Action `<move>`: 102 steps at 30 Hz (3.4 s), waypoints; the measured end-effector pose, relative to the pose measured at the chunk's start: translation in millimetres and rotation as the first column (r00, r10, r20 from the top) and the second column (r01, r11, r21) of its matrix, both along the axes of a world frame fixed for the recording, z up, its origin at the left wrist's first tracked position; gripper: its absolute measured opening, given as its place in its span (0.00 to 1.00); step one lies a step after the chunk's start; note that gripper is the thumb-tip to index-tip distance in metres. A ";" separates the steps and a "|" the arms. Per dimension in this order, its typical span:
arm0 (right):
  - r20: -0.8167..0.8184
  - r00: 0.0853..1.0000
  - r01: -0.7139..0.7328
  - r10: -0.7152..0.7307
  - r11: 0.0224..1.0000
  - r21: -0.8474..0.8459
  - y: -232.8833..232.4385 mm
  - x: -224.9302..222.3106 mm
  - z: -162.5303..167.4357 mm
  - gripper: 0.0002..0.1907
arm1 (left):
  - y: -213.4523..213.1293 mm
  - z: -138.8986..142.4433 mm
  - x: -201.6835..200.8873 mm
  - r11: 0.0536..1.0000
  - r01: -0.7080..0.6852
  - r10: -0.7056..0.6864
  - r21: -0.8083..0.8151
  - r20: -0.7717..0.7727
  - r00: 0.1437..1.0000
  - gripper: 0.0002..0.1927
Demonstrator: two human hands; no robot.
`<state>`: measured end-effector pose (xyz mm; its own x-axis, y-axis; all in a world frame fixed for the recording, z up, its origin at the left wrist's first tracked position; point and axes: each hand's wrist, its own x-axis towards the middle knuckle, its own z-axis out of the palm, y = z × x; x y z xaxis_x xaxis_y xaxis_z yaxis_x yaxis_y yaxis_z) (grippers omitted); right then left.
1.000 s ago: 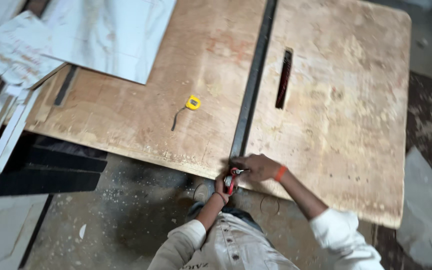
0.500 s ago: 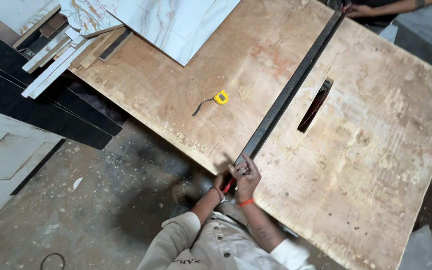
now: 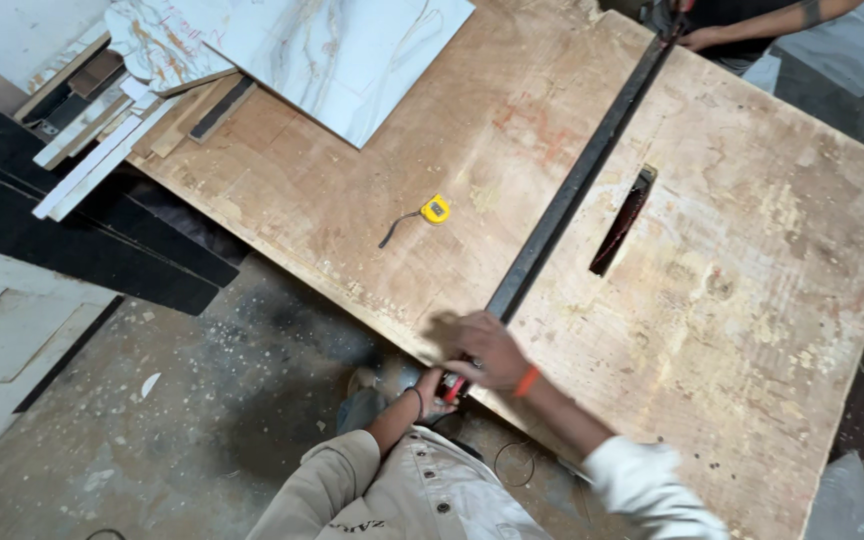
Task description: The person measures decorative white marble-patterned panels with a tape measure, marks lines on them with a pencil, and positions a straight guide rail along a table saw top, tightening a red clamp to secure it. They also stack and move panels on the workbench while taking repeated measurements.
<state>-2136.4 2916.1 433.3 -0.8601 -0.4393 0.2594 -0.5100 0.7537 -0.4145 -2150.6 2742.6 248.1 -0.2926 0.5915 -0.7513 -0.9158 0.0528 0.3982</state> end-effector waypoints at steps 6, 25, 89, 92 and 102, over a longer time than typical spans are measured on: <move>0.030 0.920 -0.353 0.391 0.792 0.498 66.1 -11.7 -4.5 0.22 | -74.2 -15.5 -34.4 0.783 0.479 -0.619 -0.396 -0.428 0.659 0.28; 0.125 0.423 0.853 -0.897 0.441 0.278 -67.4 84.4 23.9 0.14 | -64.5 41.8 -593.2 0.819 -0.568 0.538 0.083 -0.455 0.710 0.16; 0.383 0.273 0.956 -0.883 0.205 -0.209 -117.1 -220.0 -76.7 0.51 | -44.2 166.8 -498.5 0.829 -0.557 0.345 -0.049 -0.739 0.579 0.28; 0.233 0.174 0.984 -0.957 0.158 -0.086 -109.2 -259.9 -100.5 0.36 | -13.5 135.0 -539.0 0.752 -0.413 -0.212 -0.514 -0.782 0.587 0.34; 0.420 -0.204 0.978 -0.885 -0.163 0.130 -204.1 -157.8 -123.1 0.25 | -55.7 49.3 -613.4 0.792 0.228 -0.608 -0.566 -0.704 0.366 0.23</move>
<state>-2294.3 2712.0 310.2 -0.2666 0.9459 -0.1851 0.8601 0.1468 -0.4885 -2764.0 2686.9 297.3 -0.6505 0.6113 -0.4508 0.0361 0.6177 0.7856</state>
